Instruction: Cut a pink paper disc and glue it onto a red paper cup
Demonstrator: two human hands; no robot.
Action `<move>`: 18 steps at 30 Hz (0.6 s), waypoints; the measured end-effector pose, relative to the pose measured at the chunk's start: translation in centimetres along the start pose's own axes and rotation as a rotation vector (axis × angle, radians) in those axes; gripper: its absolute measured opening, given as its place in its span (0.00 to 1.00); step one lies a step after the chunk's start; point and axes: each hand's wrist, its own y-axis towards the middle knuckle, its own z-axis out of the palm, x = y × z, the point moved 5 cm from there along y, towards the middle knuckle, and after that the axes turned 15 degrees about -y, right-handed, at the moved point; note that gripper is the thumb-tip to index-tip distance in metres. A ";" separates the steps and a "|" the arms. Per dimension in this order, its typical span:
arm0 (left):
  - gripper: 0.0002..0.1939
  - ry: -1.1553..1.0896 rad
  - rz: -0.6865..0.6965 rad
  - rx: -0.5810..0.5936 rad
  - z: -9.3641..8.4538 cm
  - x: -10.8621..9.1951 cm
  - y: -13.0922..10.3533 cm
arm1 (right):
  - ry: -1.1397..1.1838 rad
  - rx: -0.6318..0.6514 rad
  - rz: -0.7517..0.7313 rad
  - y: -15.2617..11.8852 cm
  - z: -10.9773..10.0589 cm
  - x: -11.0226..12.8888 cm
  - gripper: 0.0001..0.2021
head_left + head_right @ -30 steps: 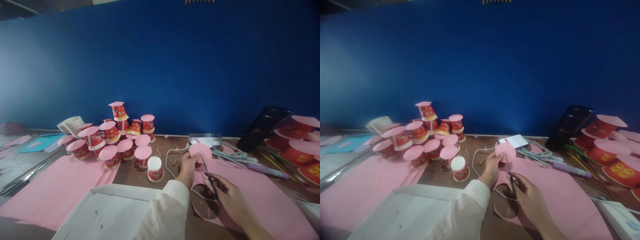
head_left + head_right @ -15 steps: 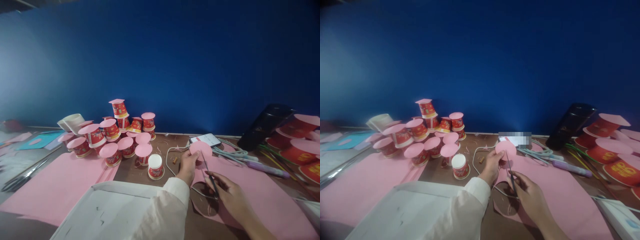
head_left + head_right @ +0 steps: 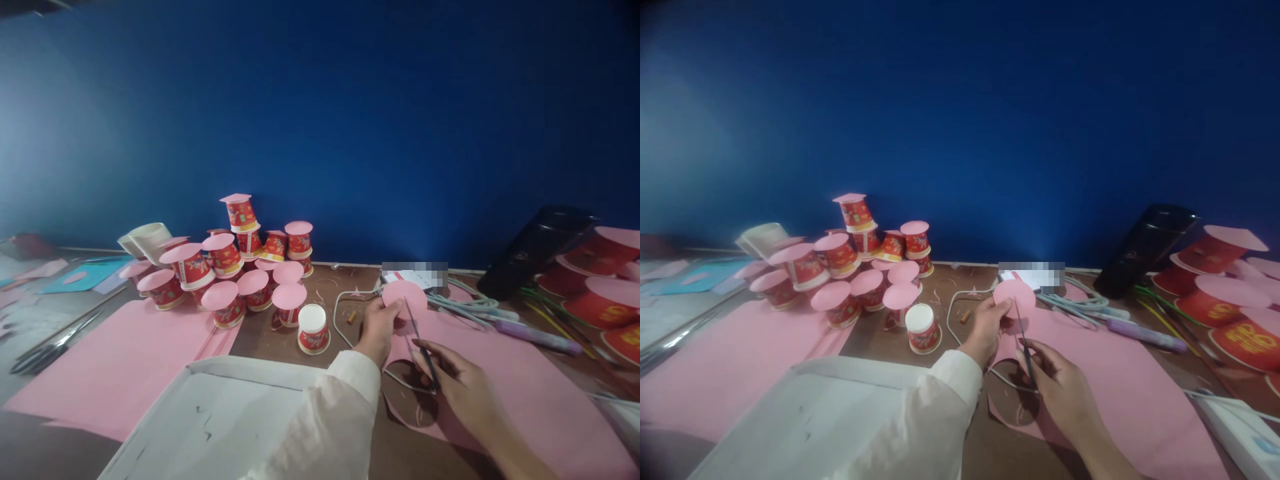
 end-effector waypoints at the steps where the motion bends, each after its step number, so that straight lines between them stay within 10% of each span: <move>1: 0.27 -0.001 -0.005 -0.003 0.0 0.0 0.0 | -0.004 0.023 0.008 0.0 0.0 0.0 0.28; 18: 0.23 0.044 -0.002 -0.019 -0.1 -0.2 -0.2 | 0.001 0.117 0.030 0.0 -0.3 -0.1 0.26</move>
